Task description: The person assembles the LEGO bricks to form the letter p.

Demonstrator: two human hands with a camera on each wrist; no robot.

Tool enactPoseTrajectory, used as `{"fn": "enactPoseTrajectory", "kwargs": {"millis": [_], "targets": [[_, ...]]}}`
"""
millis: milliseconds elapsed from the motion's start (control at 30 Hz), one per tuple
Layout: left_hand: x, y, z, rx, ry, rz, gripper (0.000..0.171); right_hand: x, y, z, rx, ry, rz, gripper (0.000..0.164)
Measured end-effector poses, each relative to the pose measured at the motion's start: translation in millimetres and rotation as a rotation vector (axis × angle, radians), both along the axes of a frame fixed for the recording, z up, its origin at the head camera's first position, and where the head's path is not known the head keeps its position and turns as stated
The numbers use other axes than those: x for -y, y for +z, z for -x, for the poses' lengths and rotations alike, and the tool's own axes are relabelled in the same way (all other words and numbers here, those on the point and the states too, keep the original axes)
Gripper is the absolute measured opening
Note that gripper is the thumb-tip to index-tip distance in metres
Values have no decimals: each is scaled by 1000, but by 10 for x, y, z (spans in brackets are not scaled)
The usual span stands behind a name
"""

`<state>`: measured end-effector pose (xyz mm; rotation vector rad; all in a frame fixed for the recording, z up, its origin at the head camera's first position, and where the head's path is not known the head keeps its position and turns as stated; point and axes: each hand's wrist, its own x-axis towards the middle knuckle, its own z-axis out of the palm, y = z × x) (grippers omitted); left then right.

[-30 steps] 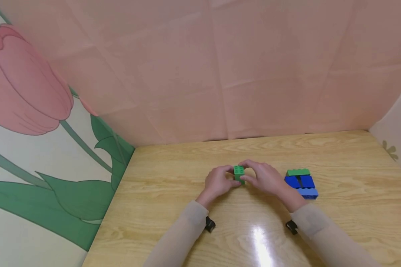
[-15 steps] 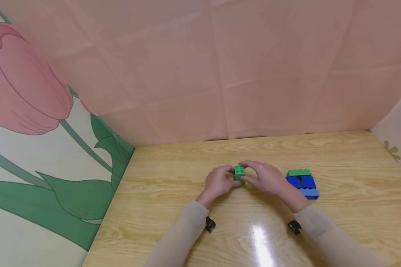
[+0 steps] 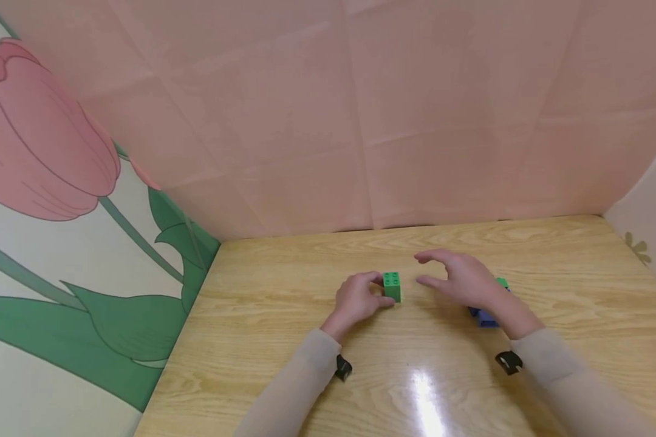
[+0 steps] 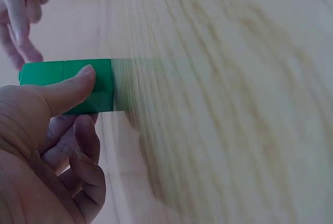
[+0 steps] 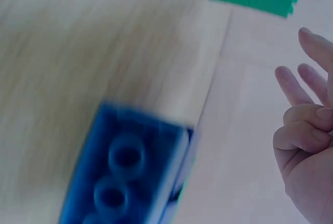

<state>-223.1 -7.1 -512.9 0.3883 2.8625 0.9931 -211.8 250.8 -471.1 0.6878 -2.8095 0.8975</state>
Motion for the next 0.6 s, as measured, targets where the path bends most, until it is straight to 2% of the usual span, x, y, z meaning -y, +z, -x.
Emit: {"fn": "enactPoseTrajectory", "kwargs": {"millis": [233, 400, 600], "targets": [[11, -8, -4, 1, 9, -4, 34, -372, 56, 35, 30, -11, -27, 45], [14, -11, -12, 6, 14, -9, 34, -687, -67, 82, 76, -23, -32, 44], [7, -20, -17, 6, 10, -8, 36, -1038, -226, 94, 163, -74, -40, 46]]}}
